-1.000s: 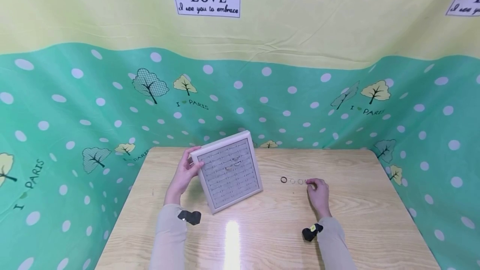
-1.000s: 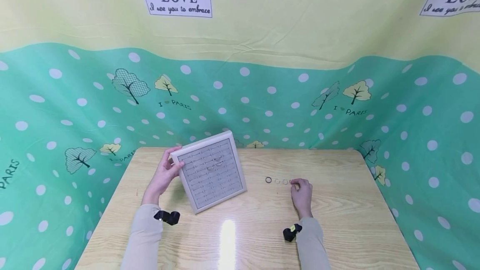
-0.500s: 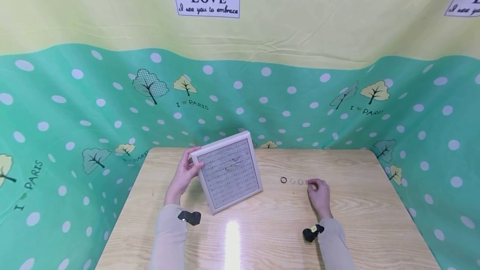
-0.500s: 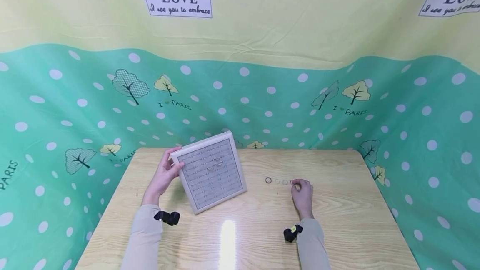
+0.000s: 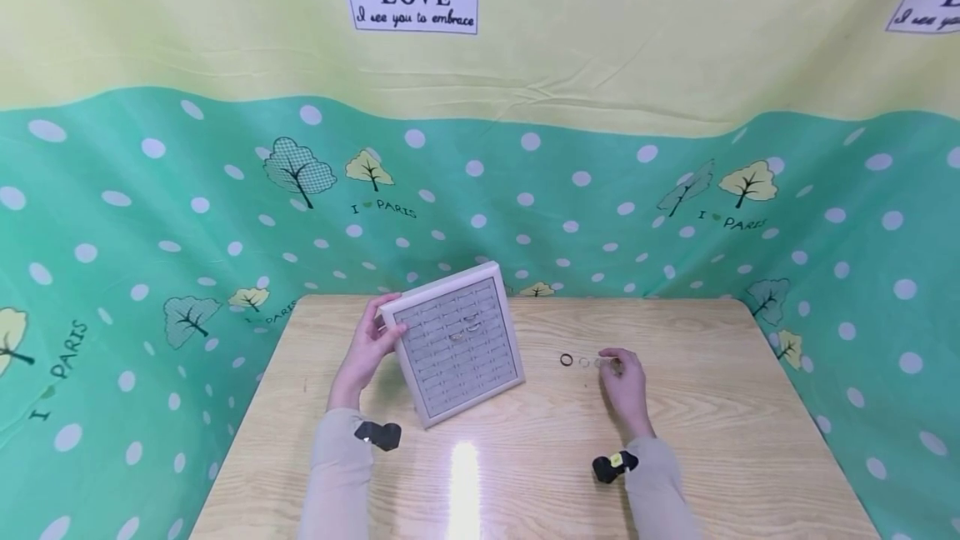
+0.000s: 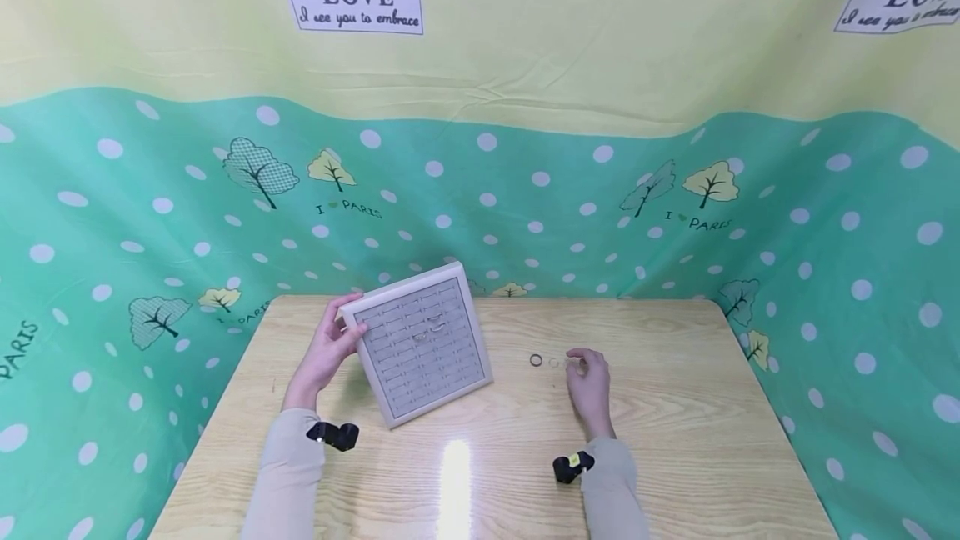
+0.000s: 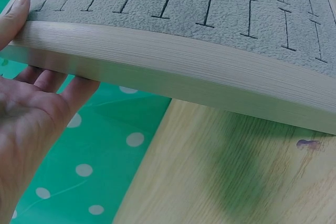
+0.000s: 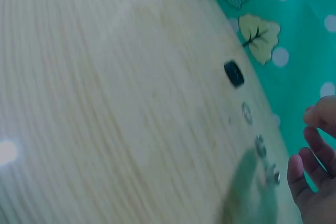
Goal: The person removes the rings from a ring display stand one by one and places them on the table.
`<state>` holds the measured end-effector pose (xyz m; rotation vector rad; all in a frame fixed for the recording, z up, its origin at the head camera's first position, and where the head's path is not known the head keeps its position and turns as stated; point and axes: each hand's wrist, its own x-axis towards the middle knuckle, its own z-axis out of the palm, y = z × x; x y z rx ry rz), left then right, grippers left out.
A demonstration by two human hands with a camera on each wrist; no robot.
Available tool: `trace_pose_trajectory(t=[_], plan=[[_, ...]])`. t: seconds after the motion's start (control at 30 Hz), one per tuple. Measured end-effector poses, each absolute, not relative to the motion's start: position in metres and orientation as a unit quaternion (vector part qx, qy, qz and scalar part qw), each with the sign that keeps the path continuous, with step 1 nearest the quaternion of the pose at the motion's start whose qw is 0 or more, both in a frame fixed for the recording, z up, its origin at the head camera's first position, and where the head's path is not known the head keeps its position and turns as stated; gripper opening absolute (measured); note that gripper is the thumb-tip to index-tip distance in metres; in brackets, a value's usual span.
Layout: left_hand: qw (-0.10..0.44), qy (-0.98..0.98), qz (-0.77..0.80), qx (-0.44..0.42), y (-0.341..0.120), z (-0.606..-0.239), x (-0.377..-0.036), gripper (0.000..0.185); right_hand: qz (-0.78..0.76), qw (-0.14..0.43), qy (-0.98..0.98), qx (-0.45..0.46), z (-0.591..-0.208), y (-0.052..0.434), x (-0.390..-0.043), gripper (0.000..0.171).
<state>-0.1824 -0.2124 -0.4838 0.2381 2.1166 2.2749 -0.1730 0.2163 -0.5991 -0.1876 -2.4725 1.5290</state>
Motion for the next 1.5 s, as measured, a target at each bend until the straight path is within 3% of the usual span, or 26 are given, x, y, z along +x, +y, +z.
trace_pose_trajectory(t=[0.23, 0.63, 0.9, 1.5], plan=[[0.016, 0.677, 0.733, 0.072, -0.213, -0.485, -0.182, 0.052, 0.538, 0.101, -0.835, -0.054, -0.590, 0.192, -0.172, 0.020], [0.017, 0.685, 0.725, 0.069, -0.212, -0.480, -0.182, 0.054, 0.556, 0.142, -0.819, 0.000, -0.574, 0.146, -0.177, 0.018], [0.016, 0.683, 0.728, 0.066, -0.211, -0.481, -0.183, 0.053, 0.549, 0.139, -0.823, 0.045, -0.568, 0.121, -0.179, 0.017], [0.007, 0.684, 0.726, 0.069, -0.219, -0.505, -0.194, 0.055, 0.581, 0.140, -0.797, 0.086, -0.550, 0.078, -0.180, 0.017]])
